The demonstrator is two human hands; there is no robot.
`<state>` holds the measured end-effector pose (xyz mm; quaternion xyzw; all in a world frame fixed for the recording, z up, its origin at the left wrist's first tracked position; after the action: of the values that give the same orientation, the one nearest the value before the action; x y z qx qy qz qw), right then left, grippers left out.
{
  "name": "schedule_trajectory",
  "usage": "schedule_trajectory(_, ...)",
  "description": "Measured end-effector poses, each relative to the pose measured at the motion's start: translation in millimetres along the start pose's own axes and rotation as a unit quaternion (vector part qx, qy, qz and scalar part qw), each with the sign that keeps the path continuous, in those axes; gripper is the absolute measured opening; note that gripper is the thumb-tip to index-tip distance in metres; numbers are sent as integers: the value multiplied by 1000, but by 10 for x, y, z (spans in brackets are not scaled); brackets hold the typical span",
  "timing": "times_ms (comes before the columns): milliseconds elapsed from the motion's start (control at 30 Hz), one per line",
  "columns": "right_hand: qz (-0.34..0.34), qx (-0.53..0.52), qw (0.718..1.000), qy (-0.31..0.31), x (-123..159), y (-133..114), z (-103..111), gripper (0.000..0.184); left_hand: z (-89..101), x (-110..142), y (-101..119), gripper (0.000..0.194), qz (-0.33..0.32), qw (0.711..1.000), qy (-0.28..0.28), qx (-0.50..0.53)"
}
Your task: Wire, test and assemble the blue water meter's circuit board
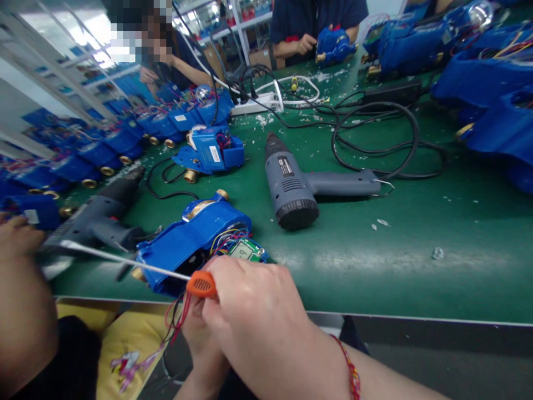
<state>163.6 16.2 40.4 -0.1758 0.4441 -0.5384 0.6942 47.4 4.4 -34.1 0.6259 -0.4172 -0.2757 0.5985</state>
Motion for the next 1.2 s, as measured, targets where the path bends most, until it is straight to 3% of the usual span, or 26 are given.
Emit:
schedule_trajectory(133,-57,27,997,-39,-8,131,-31,14,14,30,-73,49,-3,1000,12,-17)
schedule_trajectory(333,-45,57,991,-114,-32,104,-178,10,64,8,-95,47,-24,999,21,-8)
schedule_trajectory(600,-12,73,992,-104,-53,21,-178,12,49,-63,-73,39,-36,999,-31,3)
schedule_trajectory(867,-77,-28,994,-76,-39,45,-121,13,-11,-84,42,35,-61,996,-60,-9)
schedule_trajectory(967,-116,-57,990,-65,-32,92,11,14,-4,-45,5,40,-41,999,-32,-2)
schedule_trajectory(1033,-119,-50,991,-18,-19,136,202,15,-28,-19,-30,48,-24,999,-43,17)
schedule_trajectory(1200,-110,95,983,113,226,404,760,20,-74,-6,24,51,-61,994,-79,48)
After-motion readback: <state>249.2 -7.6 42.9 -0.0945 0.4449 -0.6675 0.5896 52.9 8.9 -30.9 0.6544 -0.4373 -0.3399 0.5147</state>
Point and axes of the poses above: each hand's wrist, its own x-axis away from the middle knuckle, its own z-axis out of the back of the hand, y = z × x, the point moved 6 cm from there along -x, towards the middle knuckle, and after that the axes turned 9 degrees about y, right-handed, at the moved point
